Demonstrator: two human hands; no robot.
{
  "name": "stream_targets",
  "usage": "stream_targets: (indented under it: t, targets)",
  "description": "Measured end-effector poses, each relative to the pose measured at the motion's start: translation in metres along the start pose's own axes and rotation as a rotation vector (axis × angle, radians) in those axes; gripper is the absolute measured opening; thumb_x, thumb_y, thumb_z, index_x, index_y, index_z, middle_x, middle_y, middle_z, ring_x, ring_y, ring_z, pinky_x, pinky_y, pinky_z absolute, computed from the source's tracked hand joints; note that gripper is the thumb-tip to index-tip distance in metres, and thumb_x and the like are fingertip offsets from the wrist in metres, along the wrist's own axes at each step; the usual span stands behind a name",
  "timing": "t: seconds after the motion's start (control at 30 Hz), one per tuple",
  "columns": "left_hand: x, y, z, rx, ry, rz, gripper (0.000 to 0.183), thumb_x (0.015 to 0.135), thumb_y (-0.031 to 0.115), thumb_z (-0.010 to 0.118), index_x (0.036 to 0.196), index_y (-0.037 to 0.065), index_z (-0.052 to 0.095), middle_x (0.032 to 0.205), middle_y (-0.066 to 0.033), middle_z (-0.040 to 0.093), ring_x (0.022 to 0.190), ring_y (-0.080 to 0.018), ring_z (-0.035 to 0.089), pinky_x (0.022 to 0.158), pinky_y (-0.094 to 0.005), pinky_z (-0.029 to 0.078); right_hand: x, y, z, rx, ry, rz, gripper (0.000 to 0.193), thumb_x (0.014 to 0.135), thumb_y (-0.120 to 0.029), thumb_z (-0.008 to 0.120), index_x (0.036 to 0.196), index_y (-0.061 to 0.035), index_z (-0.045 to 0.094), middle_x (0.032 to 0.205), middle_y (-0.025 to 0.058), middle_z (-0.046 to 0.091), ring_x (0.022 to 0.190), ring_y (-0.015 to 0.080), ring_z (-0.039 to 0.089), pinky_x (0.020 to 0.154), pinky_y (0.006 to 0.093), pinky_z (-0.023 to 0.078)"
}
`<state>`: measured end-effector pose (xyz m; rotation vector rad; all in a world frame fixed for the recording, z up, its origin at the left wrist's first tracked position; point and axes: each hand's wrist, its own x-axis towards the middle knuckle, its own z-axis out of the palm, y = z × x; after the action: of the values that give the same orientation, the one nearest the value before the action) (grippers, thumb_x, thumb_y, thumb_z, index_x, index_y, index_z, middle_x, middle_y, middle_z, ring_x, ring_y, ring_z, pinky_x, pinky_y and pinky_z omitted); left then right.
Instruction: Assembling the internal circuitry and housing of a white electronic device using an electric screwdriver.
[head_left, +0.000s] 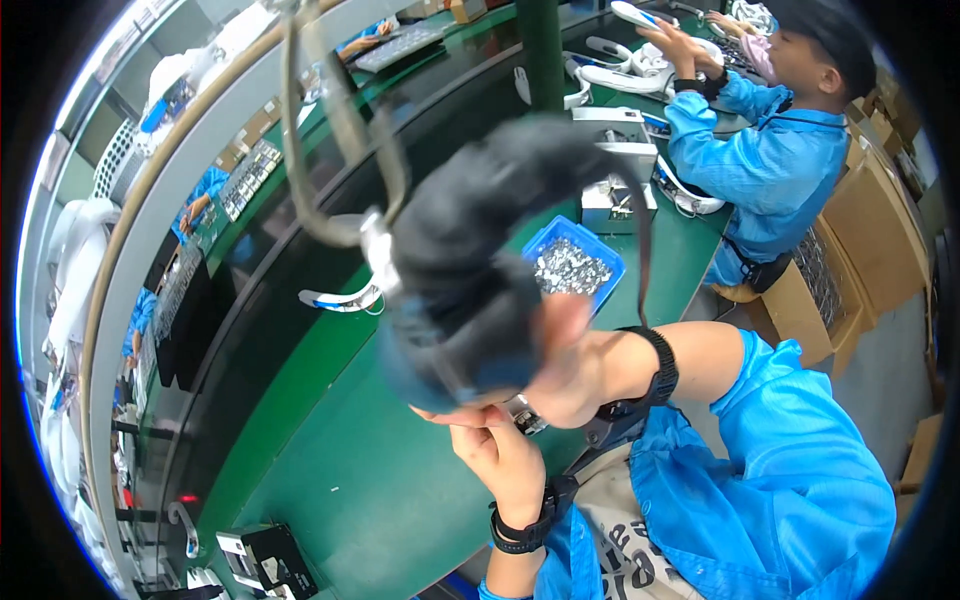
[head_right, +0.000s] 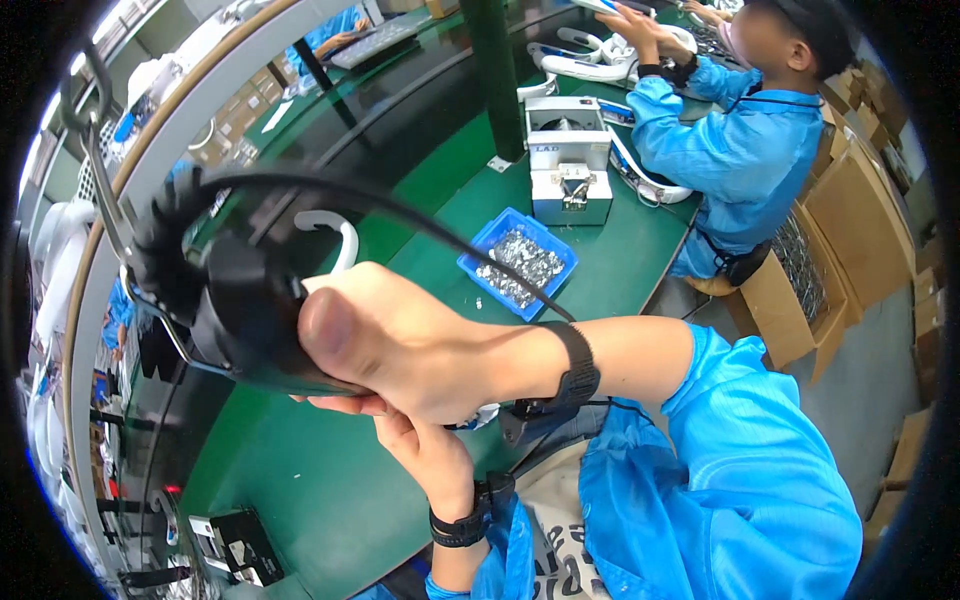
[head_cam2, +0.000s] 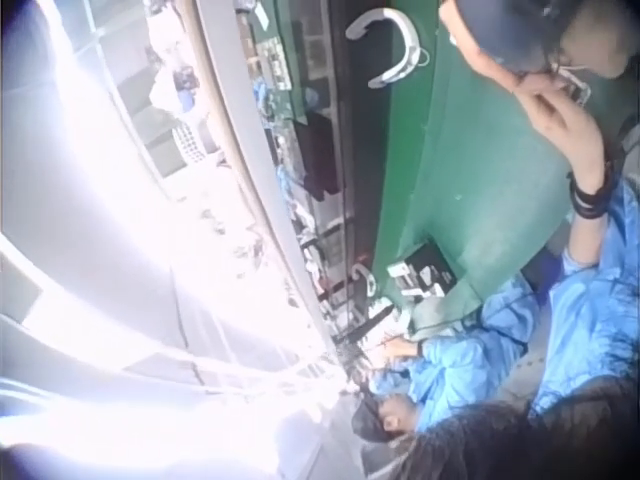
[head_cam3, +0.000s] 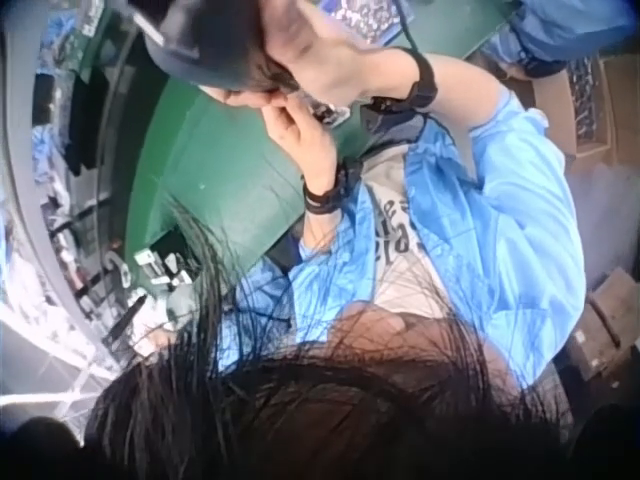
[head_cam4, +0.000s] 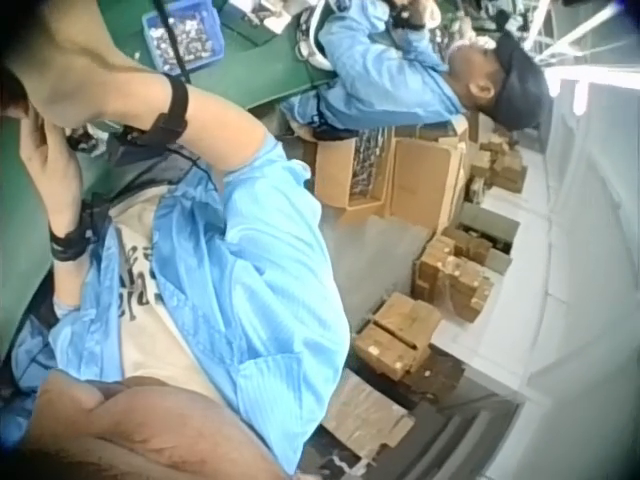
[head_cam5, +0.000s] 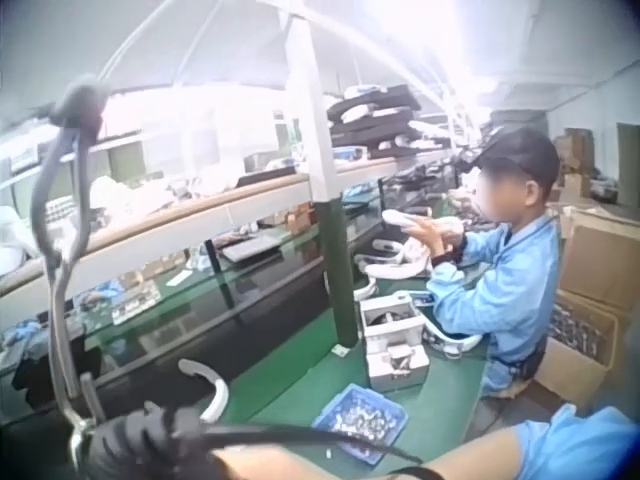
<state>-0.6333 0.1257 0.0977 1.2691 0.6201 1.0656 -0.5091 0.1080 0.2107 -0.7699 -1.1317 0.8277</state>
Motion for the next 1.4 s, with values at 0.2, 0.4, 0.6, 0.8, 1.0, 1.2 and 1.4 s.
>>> stream_targets:
  t: [0.2,0.4,0.6,0.8,1.0,1.2,1.4]
  targets:
    - [-0.002,0.005,0.012,0.065,-0.019,-0.014,0.014,0.110,0.012,0.052,0.108,-0.001,0.056,0.094,-0.0024,0.059,0.086,-0.0071,0.050,0.077,-0.0231,0.041,-0.003,-0.002,-0.012,0.037,-0.042,-0.086,0.089,0.092,-0.088,0.039,0.098,-0.0015,0.058,0.072,0.0001,0.056,0.062,0.0079,0.054,0.054,0.0243,0.044]
    - [0.001,0.011,0.013,-0.011,-0.099,-0.094,0.030,0.112,0.017,0.041,0.139,0.008,0.051,0.088,-0.0138,0.067,0.071,-0.0189,0.067,0.064,-0.0323,0.056,-0.040,-0.013,-0.145,-0.279,0.511,-0.326,0.094,0.097,-0.085,0.023,0.104,-0.0015,0.065,0.071,0.0008,0.059,0.058,0.0072,0.053,0.053,0.0232,0.042]
    - [0.006,0.008,0.021,0.049,-0.141,-0.075,0.029,0.111,0.013,0.041,0.139,0.010,0.048,0.089,-0.0146,0.068,0.072,-0.0189,0.065,0.065,-0.0311,0.054,-0.056,0.002,-0.256,-0.353,0.672,-0.360,0.087,0.104,-0.078,0.026,0.102,0.0011,0.062,0.067,0.0041,0.056,0.055,0.0097,0.052,0.052,0.0247,0.043]
    - [0.009,0.009,0.027,0.087,-0.164,-0.089,0.028,0.110,0.014,0.043,0.138,0.012,0.041,0.089,-0.0171,0.068,0.069,-0.0200,0.064,0.065,-0.0318,0.053,-0.052,0.016,-0.274,-0.330,0.666,-0.325,0.088,0.102,-0.080,0.028,0.100,0.0014,0.061,0.067,0.0049,0.056,0.054,0.0106,0.052,0.051,0.0247,0.042]
    - [0.008,0.012,0.027,-0.009,-0.251,-0.149,0.027,0.110,0.015,0.045,0.137,0.012,0.039,0.084,-0.0133,0.064,0.067,-0.0192,0.062,0.062,-0.0331,0.053,-0.053,0.021,-0.274,-0.347,0.703,-0.286,0.087,0.101,-0.081,0.025,0.094,-0.0009,0.059,0.065,0.0041,0.055,0.052,0.0103,0.052,0.049,0.0246,0.041]
    - [0.007,0.008,0.027,-0.089,-0.291,-0.166,0.029,0.111,0.013,0.048,0.138,0.012,0.038,0.082,-0.0096,0.058,0.067,-0.0163,0.058,0.061,-0.0331,0.052,-0.054,0.013,-0.246,-0.091,0.665,-0.179,0.087,0.099,-0.085,0.023,0.093,-0.0045,0.055,0.064,0.0025,0.050,0.049,0.0123,0.049,0.048,0.0268,0.040]
    - [0.008,0.001,0.037,-0.044,-0.362,-0.184,0.031,0.111,0.009,0.049,0.140,0.011,0.037,0.084,-0.0091,0.059,0.068,-0.0141,0.057,0.064,-0.0293,0.050,-0.041,-0.030,-0.129,0.250,0.378,-0.327,0.099,0.090,-0.094,0.016,0.095,-0.0034,0.054,0.061,0.0054,0.050,0.047,0.0161,0.050,0.046,0.0301,0.043]
